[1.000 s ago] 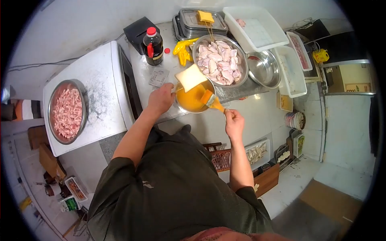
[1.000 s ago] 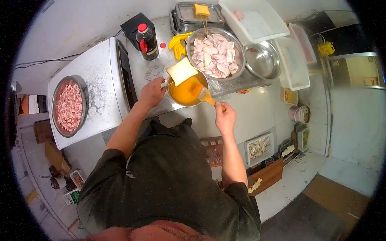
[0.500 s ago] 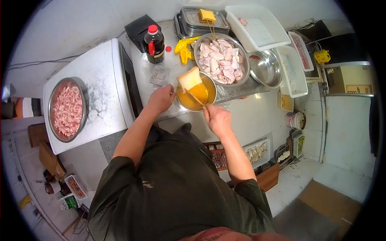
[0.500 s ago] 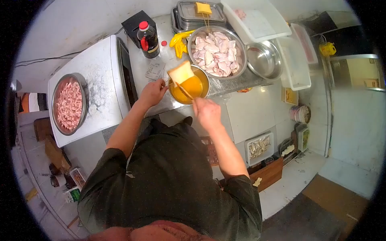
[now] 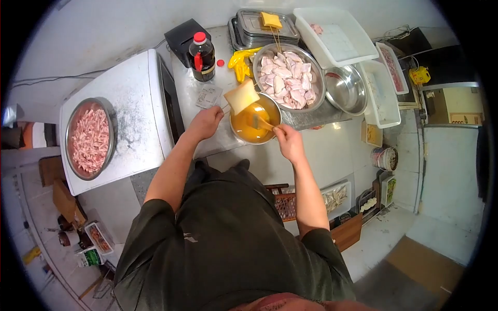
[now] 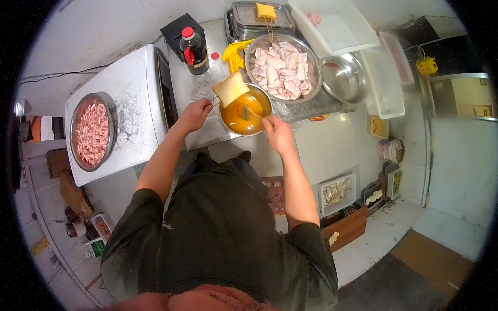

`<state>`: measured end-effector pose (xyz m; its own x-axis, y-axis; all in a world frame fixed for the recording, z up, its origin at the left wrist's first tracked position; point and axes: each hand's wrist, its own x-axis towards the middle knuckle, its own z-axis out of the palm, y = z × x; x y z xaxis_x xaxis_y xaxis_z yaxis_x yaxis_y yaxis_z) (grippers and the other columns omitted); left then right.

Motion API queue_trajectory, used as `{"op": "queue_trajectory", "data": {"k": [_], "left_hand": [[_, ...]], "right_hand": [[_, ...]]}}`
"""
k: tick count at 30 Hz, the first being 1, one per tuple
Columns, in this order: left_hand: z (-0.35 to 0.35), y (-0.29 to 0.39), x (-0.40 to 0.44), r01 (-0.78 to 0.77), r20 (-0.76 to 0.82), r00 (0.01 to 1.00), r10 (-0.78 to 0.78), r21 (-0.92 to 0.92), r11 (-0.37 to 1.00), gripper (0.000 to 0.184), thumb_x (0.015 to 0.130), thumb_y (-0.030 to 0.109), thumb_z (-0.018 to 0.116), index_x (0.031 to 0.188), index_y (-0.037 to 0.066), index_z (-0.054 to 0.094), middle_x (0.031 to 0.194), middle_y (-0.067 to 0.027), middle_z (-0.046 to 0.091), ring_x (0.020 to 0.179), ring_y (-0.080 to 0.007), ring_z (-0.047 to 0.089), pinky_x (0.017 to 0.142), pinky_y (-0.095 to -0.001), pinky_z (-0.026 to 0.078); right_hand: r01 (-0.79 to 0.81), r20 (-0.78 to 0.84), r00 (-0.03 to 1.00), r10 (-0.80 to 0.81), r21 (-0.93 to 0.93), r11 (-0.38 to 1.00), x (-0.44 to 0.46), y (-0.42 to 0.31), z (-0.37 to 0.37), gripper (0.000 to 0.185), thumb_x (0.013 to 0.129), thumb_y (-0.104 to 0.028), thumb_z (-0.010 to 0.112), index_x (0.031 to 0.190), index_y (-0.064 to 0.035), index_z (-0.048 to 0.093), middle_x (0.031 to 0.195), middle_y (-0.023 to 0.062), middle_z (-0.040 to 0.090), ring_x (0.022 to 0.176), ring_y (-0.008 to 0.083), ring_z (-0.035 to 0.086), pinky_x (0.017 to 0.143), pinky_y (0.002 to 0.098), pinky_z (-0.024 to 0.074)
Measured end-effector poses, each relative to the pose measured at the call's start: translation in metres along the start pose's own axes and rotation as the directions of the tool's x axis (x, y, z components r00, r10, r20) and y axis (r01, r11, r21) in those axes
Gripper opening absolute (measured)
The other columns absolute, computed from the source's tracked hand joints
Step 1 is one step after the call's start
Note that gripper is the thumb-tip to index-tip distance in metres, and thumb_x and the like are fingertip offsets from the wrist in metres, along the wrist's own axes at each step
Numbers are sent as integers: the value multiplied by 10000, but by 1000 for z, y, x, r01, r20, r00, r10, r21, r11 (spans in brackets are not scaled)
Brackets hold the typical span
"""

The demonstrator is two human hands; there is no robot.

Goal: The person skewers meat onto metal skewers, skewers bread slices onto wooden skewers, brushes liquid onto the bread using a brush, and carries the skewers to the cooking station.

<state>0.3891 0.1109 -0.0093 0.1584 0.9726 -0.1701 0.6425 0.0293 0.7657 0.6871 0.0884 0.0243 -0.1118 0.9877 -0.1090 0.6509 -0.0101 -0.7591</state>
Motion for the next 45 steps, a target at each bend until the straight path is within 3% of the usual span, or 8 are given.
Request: {"op": "queue_trajectory", "data": {"k": [3, 12, 15, 21, 27, 33, 40, 45], "left_hand": [[2, 10, 3, -7, 29, 1000, 6, 31, 999, 233, 930, 245, 495, 976, 32, 575, 885, -220, 632, 876, -411, 592, 763, -474, 468], [10, 35, 11, -81, 147, 987, 65, 110, 991, 210, 937, 206, 481, 977, 18, 567, 880, -207, 624, 858, -399, 589, 755, -452, 461], [11, 30, 12, -82, 136, 988, 71, 75, 994, 211, 935, 206, 481, 967, 15, 566, 877, -210, 621, 856, -401, 586, 752, -453, 461], [6, 35, 8, -64, 133, 990, 47, 131, 989, 215, 935, 209, 482, 957, 13, 567, 874, -211, 622, 856, -400, 587, 756, -450, 463], [3, 30, 5, -92, 132, 988, 78, 100, 991, 218, 937, 210, 480, 946, 8, 564, 871, -218, 618, 856, -405, 585, 752, -453, 463], [0, 31, 5, -88, 123, 990, 75, 105, 991, 224, 940, 221, 482, 948, 13, 565, 873, -213, 624, 856, -405, 587, 750, -455, 463], [-6, 25, 2, -68, 112, 992, 55, 123, 990, 214, 937, 224, 491, 959, 28, 574, 881, -205, 631, 864, -404, 588, 750, -461, 464], [-7, 14, 1, -50, 56, 997, 45, 88, 995, 213, 930, 231, 497, 960, 35, 576, 888, -205, 636, 868, -405, 591, 753, -467, 466]], "right_hand": [[-36, -79, 996, 48, 147, 988, -19, -2, -20, 196, 897, -187, 623, 972, -10, 660, 692, 85, 626, 630, 136, 555, 615, 277, 460], [63, -103, 993, -53, 92, 994, -11, -5, -26, 189, 879, -190, 638, 957, -19, 662, 724, 160, 640, 630, 226, 616, 602, 317, 478], [-8, -163, 987, 1, -40, 999, -9, -4, -34, 183, 871, -186, 640, 951, -23, 663, 736, 169, 645, 643, 271, 628, 604, 337, 484], [166, -120, 979, -162, 27, 986, -18, -17, -31, 172, 871, -184, 635, 935, -27, 669, 711, 157, 640, 614, 273, 617, 588, 339, 476], [-8, -103, 995, 6, -22, 1000, -9, -20, -29, 178, 874, -186, 638, 926, -19, 669, 703, 154, 636, 596, 239, 605, 579, 327, 473], [100, -59, 993, -98, 36, 994, -18, -35, -30, 194, 882, -205, 623, 923, -22, 671, 724, 160, 643, 614, 274, 617, 592, 343, 481], [-41, -182, 983, -1, -230, 972, -4, 5, -20, 221, 890, -254, 573, 900, -54, 668, 762, 178, 652, 716, 380, 631, 637, 449, 499], [34, -42, 997, -65, -516, 856, 6, -2, 6, 234, 879, -272, 550, 818, -70, 653, 730, 198, 647, 675, 392, 631, 625, 483, 508]]}}
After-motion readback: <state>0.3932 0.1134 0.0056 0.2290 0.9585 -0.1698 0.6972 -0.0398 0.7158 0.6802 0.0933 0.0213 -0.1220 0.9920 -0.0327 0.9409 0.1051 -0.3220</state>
